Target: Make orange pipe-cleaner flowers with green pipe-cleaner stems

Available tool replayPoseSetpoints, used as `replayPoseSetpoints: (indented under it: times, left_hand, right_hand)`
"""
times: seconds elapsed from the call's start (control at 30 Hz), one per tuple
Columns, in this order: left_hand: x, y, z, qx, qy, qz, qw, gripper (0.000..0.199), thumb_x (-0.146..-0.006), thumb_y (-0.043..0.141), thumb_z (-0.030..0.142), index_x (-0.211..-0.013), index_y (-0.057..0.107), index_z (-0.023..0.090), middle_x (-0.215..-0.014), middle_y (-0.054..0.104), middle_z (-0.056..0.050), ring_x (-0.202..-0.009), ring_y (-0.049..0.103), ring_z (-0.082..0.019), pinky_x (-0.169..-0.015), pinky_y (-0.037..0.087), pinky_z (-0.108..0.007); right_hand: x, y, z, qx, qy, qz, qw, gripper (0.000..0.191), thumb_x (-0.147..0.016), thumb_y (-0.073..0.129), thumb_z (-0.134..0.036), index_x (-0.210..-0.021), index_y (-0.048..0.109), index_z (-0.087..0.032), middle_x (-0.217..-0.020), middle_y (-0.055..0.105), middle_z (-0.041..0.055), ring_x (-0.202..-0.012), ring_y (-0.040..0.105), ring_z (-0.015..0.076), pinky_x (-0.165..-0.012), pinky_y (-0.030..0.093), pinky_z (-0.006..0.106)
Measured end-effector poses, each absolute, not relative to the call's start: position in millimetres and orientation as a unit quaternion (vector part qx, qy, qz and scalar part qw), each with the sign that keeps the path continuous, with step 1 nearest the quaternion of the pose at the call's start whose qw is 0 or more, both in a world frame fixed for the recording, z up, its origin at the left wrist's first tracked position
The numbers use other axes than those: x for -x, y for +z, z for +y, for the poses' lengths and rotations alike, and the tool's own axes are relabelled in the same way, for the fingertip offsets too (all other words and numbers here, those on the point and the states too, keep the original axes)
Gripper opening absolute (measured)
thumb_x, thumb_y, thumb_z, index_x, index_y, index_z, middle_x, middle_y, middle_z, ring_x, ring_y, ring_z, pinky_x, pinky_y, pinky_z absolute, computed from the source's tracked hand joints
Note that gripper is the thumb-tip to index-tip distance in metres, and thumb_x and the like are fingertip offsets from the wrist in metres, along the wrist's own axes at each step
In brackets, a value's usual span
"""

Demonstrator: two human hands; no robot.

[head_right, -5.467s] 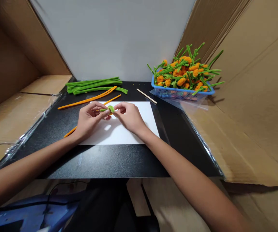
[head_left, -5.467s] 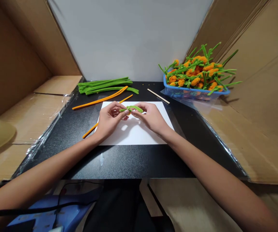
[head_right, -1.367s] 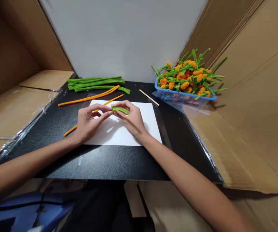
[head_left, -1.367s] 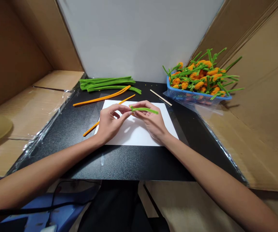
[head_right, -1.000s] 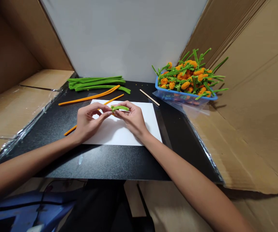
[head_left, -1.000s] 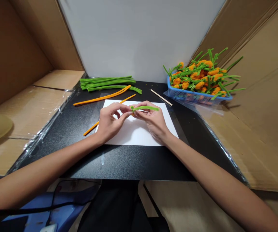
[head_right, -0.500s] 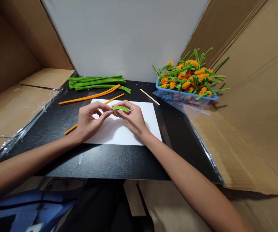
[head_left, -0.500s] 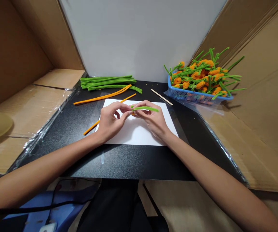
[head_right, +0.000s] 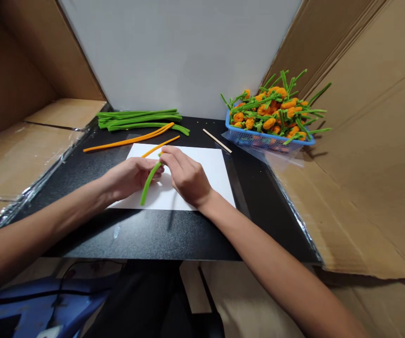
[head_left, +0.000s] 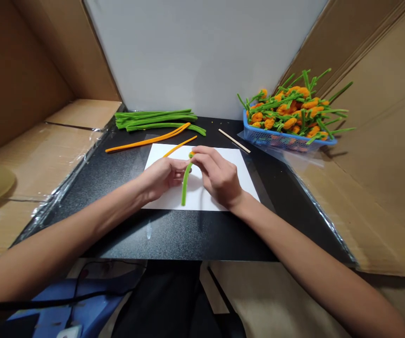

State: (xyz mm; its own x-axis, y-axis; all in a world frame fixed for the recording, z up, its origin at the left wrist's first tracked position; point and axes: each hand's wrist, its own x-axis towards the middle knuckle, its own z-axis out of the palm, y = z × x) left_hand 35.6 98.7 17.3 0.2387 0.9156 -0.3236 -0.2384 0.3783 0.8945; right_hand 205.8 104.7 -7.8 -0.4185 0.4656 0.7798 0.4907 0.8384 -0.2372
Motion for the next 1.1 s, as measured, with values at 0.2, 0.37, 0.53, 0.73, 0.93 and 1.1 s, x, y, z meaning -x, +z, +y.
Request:
replayPoseSetpoints:
  times: [0.2,0.37,0.53,0.73,0.93,1.1]
  left_hand:
    - [-21,12,111,-0.456,0.378,0.429,0.682,0.011,-0.062,0.074,0.018,-0.056,0.065,0.017,-0.057,0.053,-0.003,-0.051,0.042,-0.011,-0.047,0.031,-0.024]
    - [-31,0,105,-0.537,0.457,0.458,0.542,0.011,-0.067,0.071,0.024,-0.059,0.066,0.018,-0.057,0.056,-0.001,-0.050,0.040,-0.011,-0.047,0.028,-0.025]
    - [-43,-1,91,-0.514,0.497,0.524,0.463,0.017,-0.068,0.070,0.028,-0.058,0.062,0.017,-0.057,0.058,0.000,-0.053,0.044,-0.012,-0.049,0.031,-0.025]
    - [-45,-4,91,-0.508,0.518,0.506,0.466,0.022,-0.068,0.074,0.030,-0.058,0.060,0.016,-0.056,0.055,0.001,-0.056,0.048,-0.011,-0.051,0.035,-0.023]
    - [-41,-5,101,-0.499,0.552,0.433,0.509,0.023,-0.071,0.078,0.029,-0.090,0.072,0.017,-0.094,0.073,-0.006,-0.080,0.066,-0.017,-0.062,0.049,-0.025]
    - [-38,-5,102,-0.500,0.558,0.427,0.507,0.020,-0.069,0.081,0.029,-0.085,0.075,0.017,-0.093,0.075,-0.007,-0.084,0.068,-0.018,-0.066,0.054,-0.027]
  right_hand:
    - [-209,-4,104,0.292,0.073,-0.853,0.426,0.022,-0.100,0.048,-0.020,-0.103,0.070,-0.026,-0.120,0.070,0.0059,-0.113,0.066,0.0215,-0.099,0.056,0.040]
    - [-201,-6,102,0.340,0.151,-0.776,0.509,0.015,-0.096,0.053,-0.020,-0.093,0.067,-0.025,-0.108,0.071,0.0058,-0.100,0.067,0.0202,-0.081,0.060,0.037]
    - [-197,-10,101,0.302,0.116,-0.806,0.495,0.017,-0.098,0.051,-0.018,-0.095,0.067,-0.021,-0.107,0.072,0.0095,-0.102,0.068,0.0205,-0.088,0.057,0.037]
    - [-195,-9,98,0.310,0.154,-0.792,0.503,0.017,-0.096,0.053,-0.018,-0.093,0.069,-0.023,-0.107,0.073,0.0081,-0.102,0.068,0.0209,-0.091,0.056,0.038]
    - [-192,-7,104,0.341,0.354,-0.664,0.563,0.006,-0.089,0.065,-0.023,-0.088,0.071,-0.023,-0.104,0.073,0.0045,-0.100,0.069,0.0198,-0.092,0.057,0.039]
    - [-197,-4,107,0.357,0.259,-0.707,0.554,0.006,-0.088,0.070,-0.029,-0.086,0.074,-0.025,-0.100,0.072,0.0053,-0.099,0.066,0.0216,-0.091,0.054,0.042]
